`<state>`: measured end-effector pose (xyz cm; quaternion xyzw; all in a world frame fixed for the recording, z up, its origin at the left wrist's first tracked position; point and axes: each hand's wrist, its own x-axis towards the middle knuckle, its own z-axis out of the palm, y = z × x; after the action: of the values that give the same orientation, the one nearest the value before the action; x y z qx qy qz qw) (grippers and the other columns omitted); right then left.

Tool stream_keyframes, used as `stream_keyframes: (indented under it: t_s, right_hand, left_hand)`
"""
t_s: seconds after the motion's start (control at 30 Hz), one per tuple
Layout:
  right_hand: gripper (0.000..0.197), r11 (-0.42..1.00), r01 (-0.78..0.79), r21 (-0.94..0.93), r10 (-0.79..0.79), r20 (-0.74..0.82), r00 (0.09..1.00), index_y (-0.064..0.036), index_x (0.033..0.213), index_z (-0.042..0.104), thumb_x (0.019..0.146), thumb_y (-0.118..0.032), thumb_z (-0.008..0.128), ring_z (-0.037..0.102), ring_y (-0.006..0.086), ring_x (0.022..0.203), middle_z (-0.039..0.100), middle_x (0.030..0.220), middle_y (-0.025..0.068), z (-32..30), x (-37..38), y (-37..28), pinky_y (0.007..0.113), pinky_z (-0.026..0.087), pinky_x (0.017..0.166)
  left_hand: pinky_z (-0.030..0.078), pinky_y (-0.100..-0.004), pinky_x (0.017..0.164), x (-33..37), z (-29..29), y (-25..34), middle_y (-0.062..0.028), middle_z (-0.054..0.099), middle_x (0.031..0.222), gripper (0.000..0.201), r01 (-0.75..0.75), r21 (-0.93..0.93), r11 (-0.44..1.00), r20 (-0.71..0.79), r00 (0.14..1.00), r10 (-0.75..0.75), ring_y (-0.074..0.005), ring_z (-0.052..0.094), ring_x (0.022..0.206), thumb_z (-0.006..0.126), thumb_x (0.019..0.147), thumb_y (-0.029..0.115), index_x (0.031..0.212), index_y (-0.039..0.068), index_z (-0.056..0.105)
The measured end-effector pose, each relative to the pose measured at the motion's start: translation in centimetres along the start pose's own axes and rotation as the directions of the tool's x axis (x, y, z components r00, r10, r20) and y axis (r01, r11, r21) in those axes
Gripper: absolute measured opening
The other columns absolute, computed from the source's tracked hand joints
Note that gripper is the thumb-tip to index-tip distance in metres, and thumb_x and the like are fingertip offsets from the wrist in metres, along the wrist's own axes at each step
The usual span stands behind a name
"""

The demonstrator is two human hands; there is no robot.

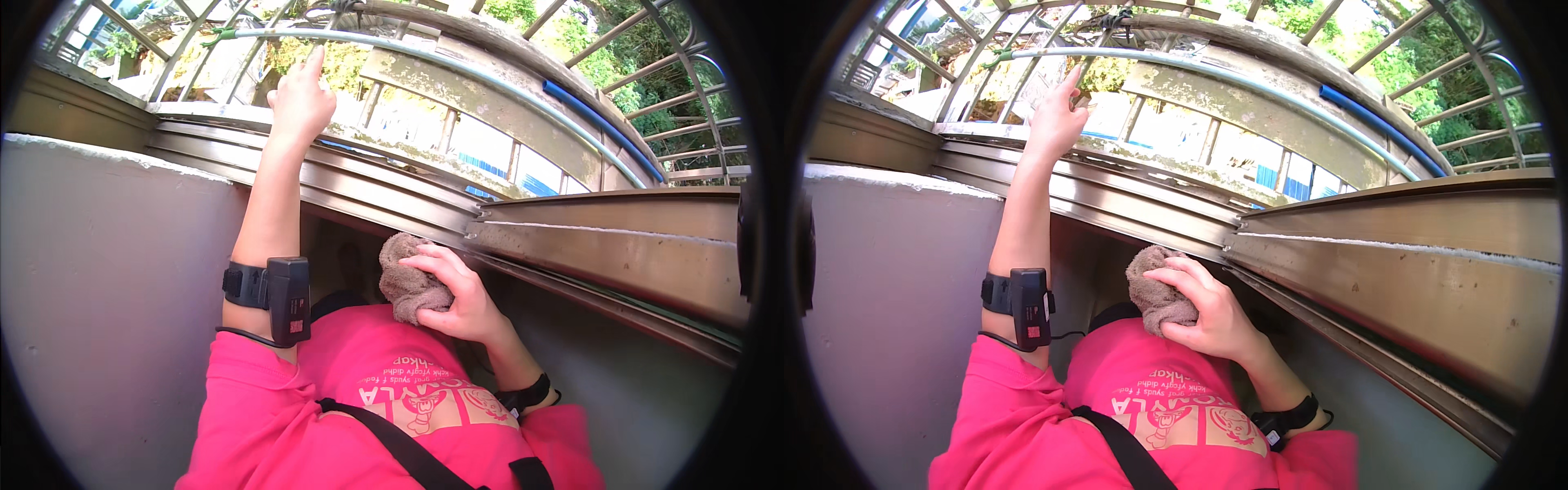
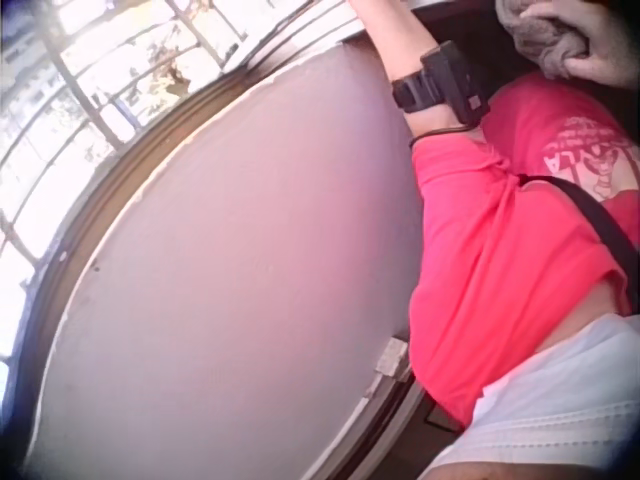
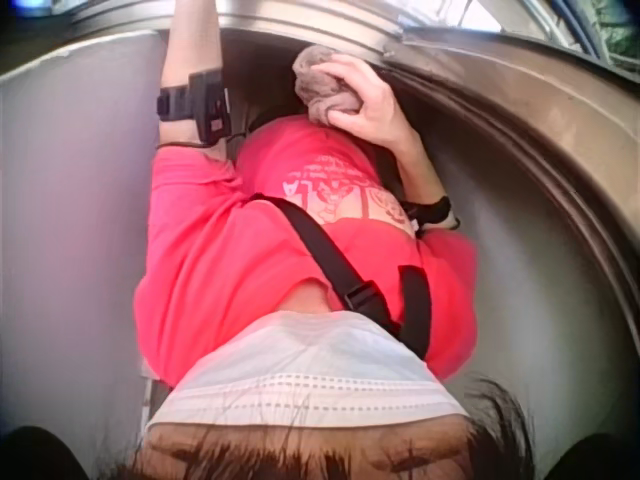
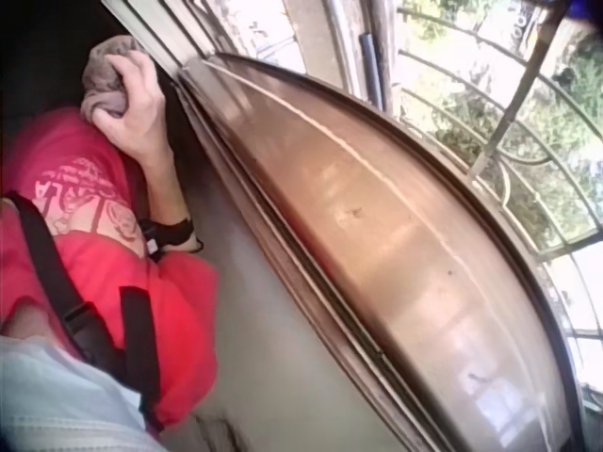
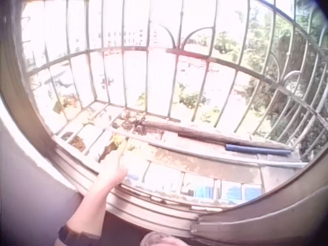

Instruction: Cleaning the metal frames and tracks of a sliding window using a cloth.

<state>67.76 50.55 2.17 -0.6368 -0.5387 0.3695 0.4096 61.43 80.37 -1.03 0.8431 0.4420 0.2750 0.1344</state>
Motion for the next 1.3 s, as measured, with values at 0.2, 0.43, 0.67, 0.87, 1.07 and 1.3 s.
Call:
stream_keyframes:
  t_s: [0.2, 0.43, 0.67, 0.87, 1.07, 1.3]
  right_hand:
    - [0.055, 1.0, 0.017, 0.025, -0.016, -0.04, 0.999, -0.0118, 0.115, 0.053, 0.062, -0.011, 0.064, 0.049, 0.0349, 0.109, 0.048, 0.117, 0.0214, 0.0, 1.2, -0.8, 0.037, 0.041, 0.09]
    - [0.084, 0.982, 0.186, 0.012, -0.18, -0.197, 0.964, 0.0, 0.138, 0.009, 0.07, -0.006, 0.059, 0.028, 0.0366, 0.126, 0.02, 0.14, 0.0213, 3.6, 6.0, -2.2, 0.041, 0.026, 0.102]
    - [0.071, 0.993, 0.037, -0.116, -0.036, 0.009, 0.999, -0.0026, 0.135, 0.027, 0.075, -0.011, 0.063, 0.038, 0.0315, 0.122, 0.032, 0.136, 0.0194, 1.4, -0.5, -0.7, 0.039, 0.035, 0.096]
    - [0.039, 0.971, -0.119, -0.206, 0.106, -0.072, 0.992, -0.0014, 0.111, 0.052, 0.074, -0.012, 0.061, 0.053, 0.0306, 0.099, 0.055, 0.108, 0.0154, 0.6, -4.9, 2.0, 0.038, 0.043, 0.083]
    - [0.031, 0.957, -0.023, -0.289, 0.027, 0.009, 1.0, -0.0028, 0.105, 0.056, 0.076, -0.013, 0.059, 0.054, 0.0297, 0.09, 0.056, 0.1, 0.0129, 1.0, -4.8, 2.4, 0.038, 0.043, 0.081]
    - [0.032, 0.954, -0.059, -0.293, 0.086, 0.078, 0.993, -0.0049, 0.106, 0.056, 0.077, -0.015, 0.059, 0.055, 0.0273, 0.093, 0.057, 0.103, 0.0113, 1.4, -5.5, 3.2, 0.037, 0.043, 0.082]
  left_hand:
    - [0.039, -0.0368, 0.087, -4.0, 0.4, -1.4, -0.015, 0.049, 0.112, 0.055, -0.187, -0.161, 0.969, 0.008, 0.982, 0.191, -0.0266, 0.05, 0.101, 0.053, 0.074, 0.005, 0.127, 0.014, 0.044]
    - [0.026, -0.0394, 0.103, -14.7, -6.5, 3.3, -0.0149, 0.023, 0.14, 0.09, 0.536, -0.842, 0.058, 0.534, 0.814, 0.227, -0.0243, 0.026, 0.129, 0.058, 0.077, 0.047, 0.14, 0.005, 0.009]
    - [0.043, -0.0319, 0.086, -11.5, -7.7, 5.0, -0.0093, 0.055, 0.107, 0.038, 0.287, -0.842, 0.457, 0.281, 0.956, -0.083, -0.0196, 0.054, 0.098, 0.06, 0.076, 0.004, 0.112, 0.001, 0.048]
    - [0.036, -0.0384, 0.085, -14.5, -1.0, 10.5, -0.0077, 0.049, 0.109, 0.039, -0.401, -0.452, 0.797, 0.502, 0.624, 0.599, -0.0269, 0.044, 0.106, 0.066, 0.059, 0.013, 0.096, 0.004, 0.058]
    - [0.035, -0.0381, 0.081, -15.3, -2.6, 10.1, -0.01, 0.05, 0.105, 0.046, -0.538, -0.237, 0.809, 0.542, 0.618, 0.57, -0.0261, 0.046, 0.1, 0.071, 0.054, 0.017, 0.098, 0.007, 0.06]
    - [0.034, -0.0411, 0.081, -15.8, -0.9, 11.4, -0.0098, 0.048, 0.104, 0.04, -0.522, -0.28, 0.805, 0.56, 0.593, 0.579, -0.026, 0.044, 0.101, 0.067, 0.055, 0.014, 0.092, 0.002, 0.059]
